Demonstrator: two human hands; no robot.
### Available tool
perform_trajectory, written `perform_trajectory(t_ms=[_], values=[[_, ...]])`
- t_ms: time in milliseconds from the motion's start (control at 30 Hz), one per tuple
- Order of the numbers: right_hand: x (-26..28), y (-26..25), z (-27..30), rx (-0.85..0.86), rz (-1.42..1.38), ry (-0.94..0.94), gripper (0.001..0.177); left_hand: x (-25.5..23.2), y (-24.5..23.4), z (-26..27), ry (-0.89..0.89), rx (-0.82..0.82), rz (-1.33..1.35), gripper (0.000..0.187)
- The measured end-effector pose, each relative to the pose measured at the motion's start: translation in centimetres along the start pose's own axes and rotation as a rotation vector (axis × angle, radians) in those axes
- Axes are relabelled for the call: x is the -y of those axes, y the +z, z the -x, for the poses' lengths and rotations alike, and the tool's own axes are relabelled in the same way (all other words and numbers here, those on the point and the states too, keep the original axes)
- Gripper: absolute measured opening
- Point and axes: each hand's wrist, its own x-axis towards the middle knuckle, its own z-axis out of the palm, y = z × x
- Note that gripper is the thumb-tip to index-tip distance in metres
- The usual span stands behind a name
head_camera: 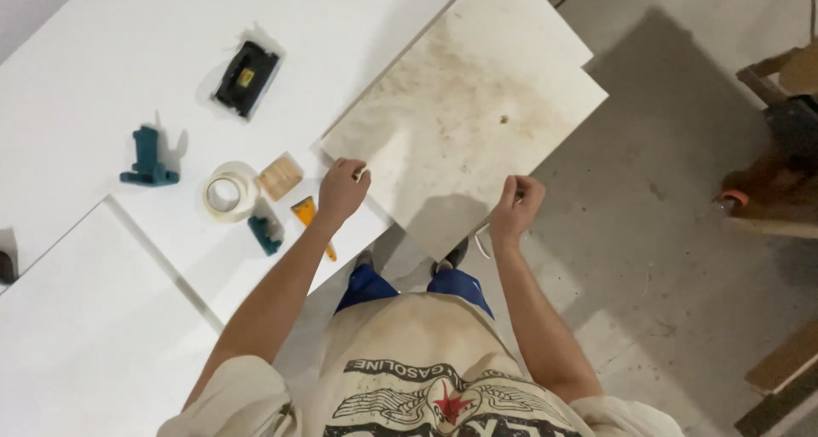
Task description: The person scrapes a white board with a utility knife, then uses a sanding block on its edges. They move the board to another table, apply a wooden edge strip, and use an iron to press it down. The person then applies a white edge strip, irons it, and uses a wooden block and a clamp to secure the edge.
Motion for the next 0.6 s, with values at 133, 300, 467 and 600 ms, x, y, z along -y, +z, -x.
perform_trajectory(t_ms=[133,300,467,600], values=[[3.6,7.4,10.2,0.531,-0.172,0.141,0.018,12.2,-1.3,4.3,-0.010,-0.167,-0.039,0.029],[15.9,14.4,19.2,1.041,0.408,-0.009,0.083,19.5,-4.8,5.8,-0.055,-0.203,-0.002,0.026],[10.3,21.4,23.1,0.901,0.567,-0.092,0.065,20.6,-5.6,5.0,0.205,-0.207,0.015,0.022],[9.8,17.2,18.4,0.538,0.521,0.171,0.055,15.3,-4.2,2.4,0.582,-0.296,-0.128,0.018]])
